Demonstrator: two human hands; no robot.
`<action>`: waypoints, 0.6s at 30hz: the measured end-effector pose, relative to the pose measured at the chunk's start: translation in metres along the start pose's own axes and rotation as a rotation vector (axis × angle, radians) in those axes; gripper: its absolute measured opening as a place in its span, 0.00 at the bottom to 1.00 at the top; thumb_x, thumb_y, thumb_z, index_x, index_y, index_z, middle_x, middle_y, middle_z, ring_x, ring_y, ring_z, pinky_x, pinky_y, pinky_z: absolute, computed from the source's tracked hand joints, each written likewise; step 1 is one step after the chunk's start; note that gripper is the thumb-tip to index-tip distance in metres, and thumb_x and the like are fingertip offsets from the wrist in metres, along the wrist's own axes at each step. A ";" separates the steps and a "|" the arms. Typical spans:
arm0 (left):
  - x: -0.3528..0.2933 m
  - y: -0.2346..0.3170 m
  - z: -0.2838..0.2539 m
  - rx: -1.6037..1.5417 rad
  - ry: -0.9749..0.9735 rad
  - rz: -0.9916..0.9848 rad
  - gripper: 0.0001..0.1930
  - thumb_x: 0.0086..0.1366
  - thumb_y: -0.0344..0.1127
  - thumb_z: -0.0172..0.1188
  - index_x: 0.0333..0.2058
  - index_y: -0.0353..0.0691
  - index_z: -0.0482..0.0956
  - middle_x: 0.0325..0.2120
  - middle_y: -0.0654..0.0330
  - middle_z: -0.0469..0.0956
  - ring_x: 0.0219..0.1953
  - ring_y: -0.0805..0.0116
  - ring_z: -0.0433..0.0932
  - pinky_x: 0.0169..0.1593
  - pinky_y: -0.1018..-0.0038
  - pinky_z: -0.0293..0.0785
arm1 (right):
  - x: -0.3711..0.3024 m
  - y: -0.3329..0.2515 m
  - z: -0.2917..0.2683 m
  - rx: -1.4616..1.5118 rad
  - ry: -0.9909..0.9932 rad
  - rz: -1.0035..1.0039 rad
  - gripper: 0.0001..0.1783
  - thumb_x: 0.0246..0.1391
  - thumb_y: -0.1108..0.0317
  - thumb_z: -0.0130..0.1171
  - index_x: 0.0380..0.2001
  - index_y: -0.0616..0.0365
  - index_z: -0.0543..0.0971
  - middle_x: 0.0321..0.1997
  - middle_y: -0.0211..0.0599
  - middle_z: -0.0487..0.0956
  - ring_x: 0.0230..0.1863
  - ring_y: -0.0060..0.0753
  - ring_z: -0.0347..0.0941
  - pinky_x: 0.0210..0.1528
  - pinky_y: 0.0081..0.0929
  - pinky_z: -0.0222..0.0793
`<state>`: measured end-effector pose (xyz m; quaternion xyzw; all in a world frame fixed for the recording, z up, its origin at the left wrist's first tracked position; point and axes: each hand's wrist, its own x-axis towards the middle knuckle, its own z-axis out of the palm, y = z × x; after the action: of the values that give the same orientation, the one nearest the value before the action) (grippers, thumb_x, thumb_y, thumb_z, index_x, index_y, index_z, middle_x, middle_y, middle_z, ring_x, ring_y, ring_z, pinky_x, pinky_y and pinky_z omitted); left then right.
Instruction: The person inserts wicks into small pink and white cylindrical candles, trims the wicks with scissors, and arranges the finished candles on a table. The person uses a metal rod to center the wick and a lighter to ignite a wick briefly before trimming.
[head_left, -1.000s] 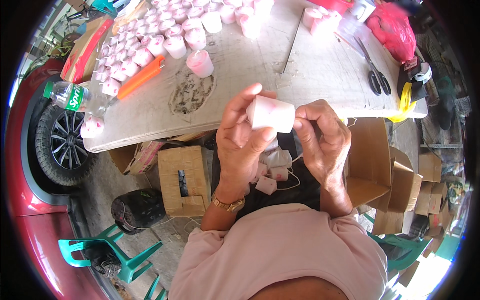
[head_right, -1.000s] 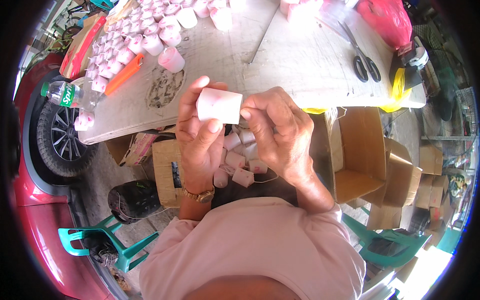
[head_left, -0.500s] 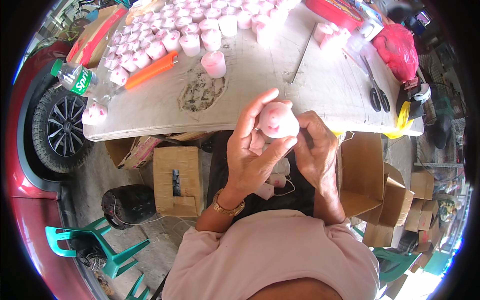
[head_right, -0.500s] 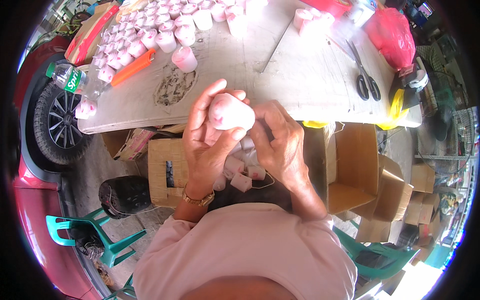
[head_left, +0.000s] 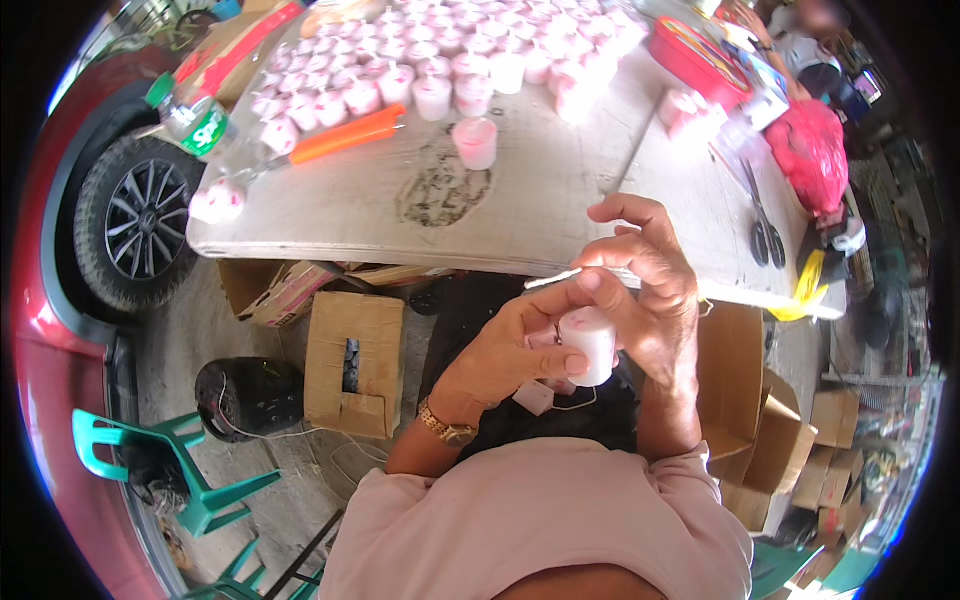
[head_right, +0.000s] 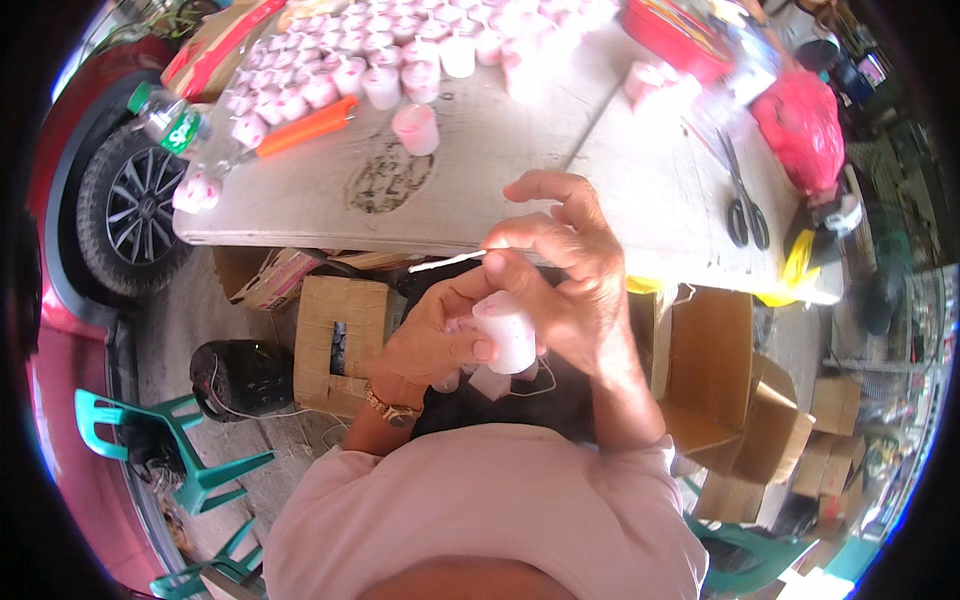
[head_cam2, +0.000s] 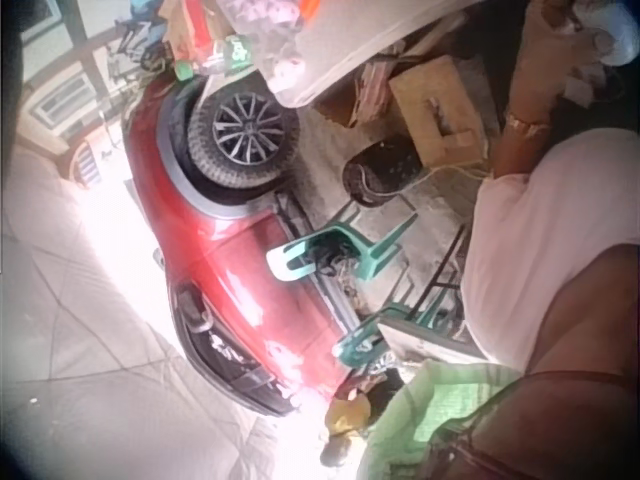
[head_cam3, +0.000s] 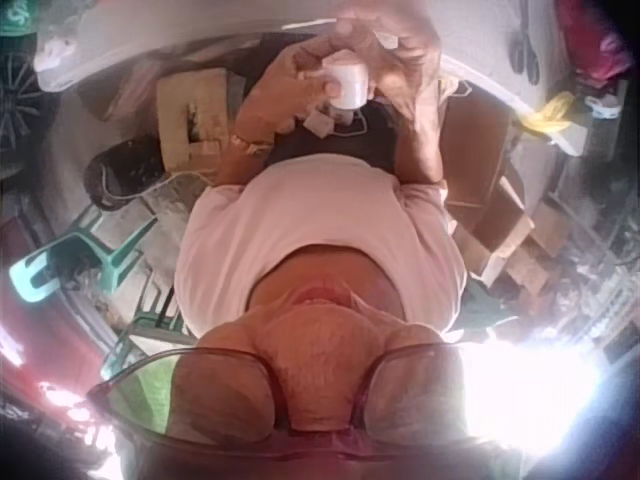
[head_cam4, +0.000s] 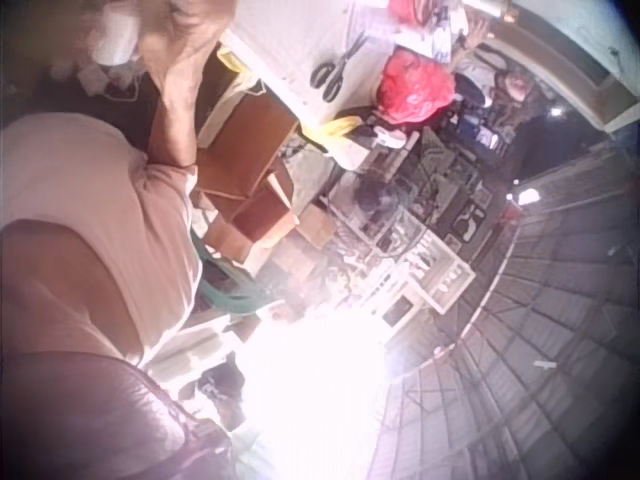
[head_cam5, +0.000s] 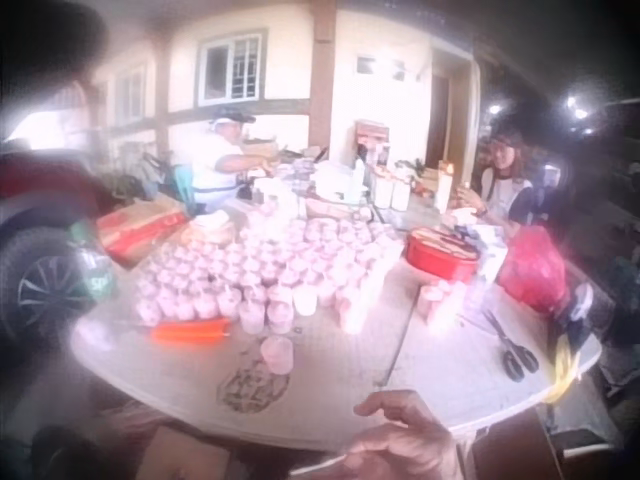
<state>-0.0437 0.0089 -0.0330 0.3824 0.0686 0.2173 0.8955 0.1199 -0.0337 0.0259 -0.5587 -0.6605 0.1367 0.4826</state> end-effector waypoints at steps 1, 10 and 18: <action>-0.002 0.000 -0.001 -0.005 0.025 0.060 0.29 0.56 0.29 0.66 0.57 0.37 0.69 0.44 0.56 0.77 0.45 0.68 0.78 0.47 0.72 0.77 | 0.006 0.004 0.000 0.008 0.018 0.010 0.05 0.53 0.70 0.62 0.33 0.56 0.83 0.49 0.46 0.74 0.52 0.38 0.71 0.52 0.34 0.65; -0.009 0.010 -0.004 -0.260 0.258 0.372 0.28 0.61 0.37 0.64 0.56 0.33 0.65 0.45 0.47 0.75 0.47 0.58 0.77 0.54 0.66 0.75 | -0.003 0.050 0.000 -0.759 0.051 -0.148 0.20 0.50 0.69 0.63 0.44 0.69 0.76 0.49 0.52 0.76 0.53 0.55 0.72 0.57 0.47 0.65; 0.002 0.012 -0.013 -0.314 0.340 0.427 0.24 0.65 0.36 0.60 0.56 0.33 0.64 0.48 0.44 0.73 0.51 0.53 0.75 0.60 0.60 0.71 | -0.046 0.042 -0.018 -0.725 0.206 0.020 0.10 0.45 0.80 0.60 0.34 0.62 0.77 0.39 0.41 0.75 0.39 0.46 0.72 0.42 0.37 0.70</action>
<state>-0.0494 0.0260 -0.0337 0.2033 0.1012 0.4690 0.8535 0.1550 -0.0663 -0.0177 -0.7106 -0.6086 -0.1579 0.3160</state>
